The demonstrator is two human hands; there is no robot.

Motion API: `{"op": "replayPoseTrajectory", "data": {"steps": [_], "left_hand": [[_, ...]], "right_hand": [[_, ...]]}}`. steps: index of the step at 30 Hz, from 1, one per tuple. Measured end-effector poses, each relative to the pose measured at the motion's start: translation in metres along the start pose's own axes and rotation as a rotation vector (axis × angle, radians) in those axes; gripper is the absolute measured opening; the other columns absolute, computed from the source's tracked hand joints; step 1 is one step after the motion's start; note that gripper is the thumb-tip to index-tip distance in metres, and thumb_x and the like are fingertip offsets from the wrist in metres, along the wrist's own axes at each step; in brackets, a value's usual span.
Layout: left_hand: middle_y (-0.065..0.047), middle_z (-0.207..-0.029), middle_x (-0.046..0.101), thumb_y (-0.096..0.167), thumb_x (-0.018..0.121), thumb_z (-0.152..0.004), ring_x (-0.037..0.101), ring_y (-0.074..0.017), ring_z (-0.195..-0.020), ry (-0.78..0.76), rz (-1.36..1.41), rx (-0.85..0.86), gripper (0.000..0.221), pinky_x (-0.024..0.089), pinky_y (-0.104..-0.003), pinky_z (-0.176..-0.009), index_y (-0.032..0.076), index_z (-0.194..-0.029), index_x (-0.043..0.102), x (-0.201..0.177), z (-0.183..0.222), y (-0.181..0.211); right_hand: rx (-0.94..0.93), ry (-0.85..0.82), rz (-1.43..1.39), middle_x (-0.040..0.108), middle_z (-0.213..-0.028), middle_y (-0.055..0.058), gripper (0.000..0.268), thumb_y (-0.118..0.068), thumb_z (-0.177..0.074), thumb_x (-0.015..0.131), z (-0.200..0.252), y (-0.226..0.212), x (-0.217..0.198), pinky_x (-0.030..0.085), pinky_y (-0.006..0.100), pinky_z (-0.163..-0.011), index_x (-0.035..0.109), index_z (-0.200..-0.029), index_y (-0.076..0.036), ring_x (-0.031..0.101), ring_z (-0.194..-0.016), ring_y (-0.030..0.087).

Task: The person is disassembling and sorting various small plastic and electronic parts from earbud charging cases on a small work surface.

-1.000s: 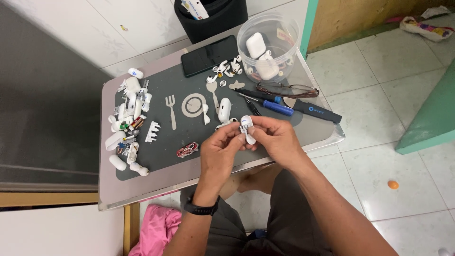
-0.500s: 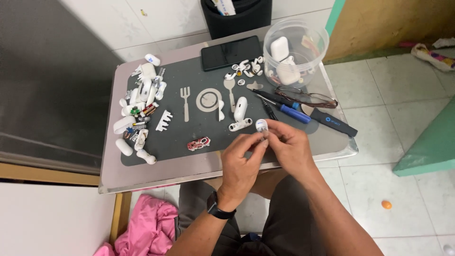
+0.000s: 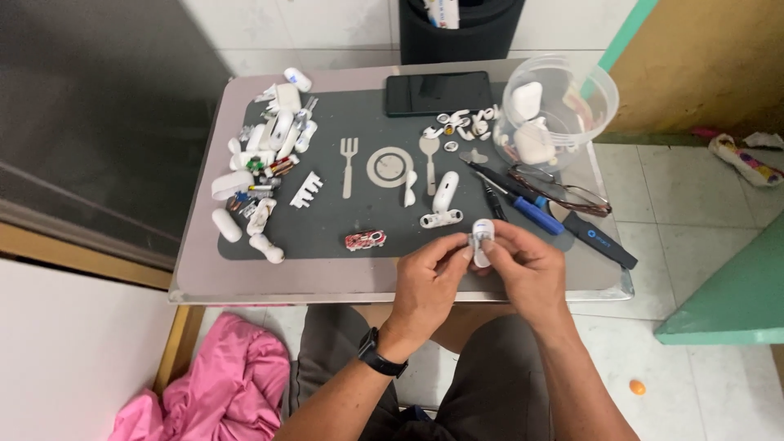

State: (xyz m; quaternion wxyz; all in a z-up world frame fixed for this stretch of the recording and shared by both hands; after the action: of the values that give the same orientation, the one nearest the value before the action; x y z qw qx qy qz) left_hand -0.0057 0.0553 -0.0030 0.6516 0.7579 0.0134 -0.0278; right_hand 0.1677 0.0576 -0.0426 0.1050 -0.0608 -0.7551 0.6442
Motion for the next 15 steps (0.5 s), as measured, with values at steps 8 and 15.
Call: {"op": "replayPoseTrajectory", "data": {"steps": [8, 15], "left_hand": [[-0.012, -0.085, 0.078, 0.011, 0.073, -0.091, 0.074, -0.0207, -0.076, -0.076, -0.065, 0.185, 0.017, 0.061, -0.032, -0.068, 0.011, -0.107, 0.08, 0.001, 0.011, 0.001], [-0.007, -0.08, 0.067, 0.011, 0.059, -0.101, 0.058, -0.0172, -0.068, -0.237, -0.022, 0.357, 0.014, 0.05, -0.033, -0.069, 0.001, -0.096, 0.067, -0.024, 0.06, 0.108]], "right_hand": [[0.008, 0.103, -0.411, 0.072, -0.09, 0.027, 0.03, 0.001, -0.096, 0.061, -0.004, 0.006, -0.021, 0.067, 0.035, -0.055, 0.066, -0.126, -0.003, 0.075, -0.063, 0.03], [0.116, 0.162, -0.421, 0.07, -0.088, 0.028, 0.036, -0.006, -0.092, 0.07, 0.001, -0.003, -0.018, 0.057, 0.032, -0.053, 0.067, -0.127, -0.001, 0.066, -0.066, 0.03]]}}
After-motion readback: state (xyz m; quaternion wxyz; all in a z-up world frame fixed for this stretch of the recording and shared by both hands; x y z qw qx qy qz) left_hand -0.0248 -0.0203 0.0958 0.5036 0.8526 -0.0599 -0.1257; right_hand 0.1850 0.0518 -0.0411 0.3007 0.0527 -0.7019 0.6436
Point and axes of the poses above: each hand's wrist, its own z-axis away from the middle knuckle, its own x-axis out of the palm, y = z × x, the point moved 9 cm from there along -z, towards the middle knuckle
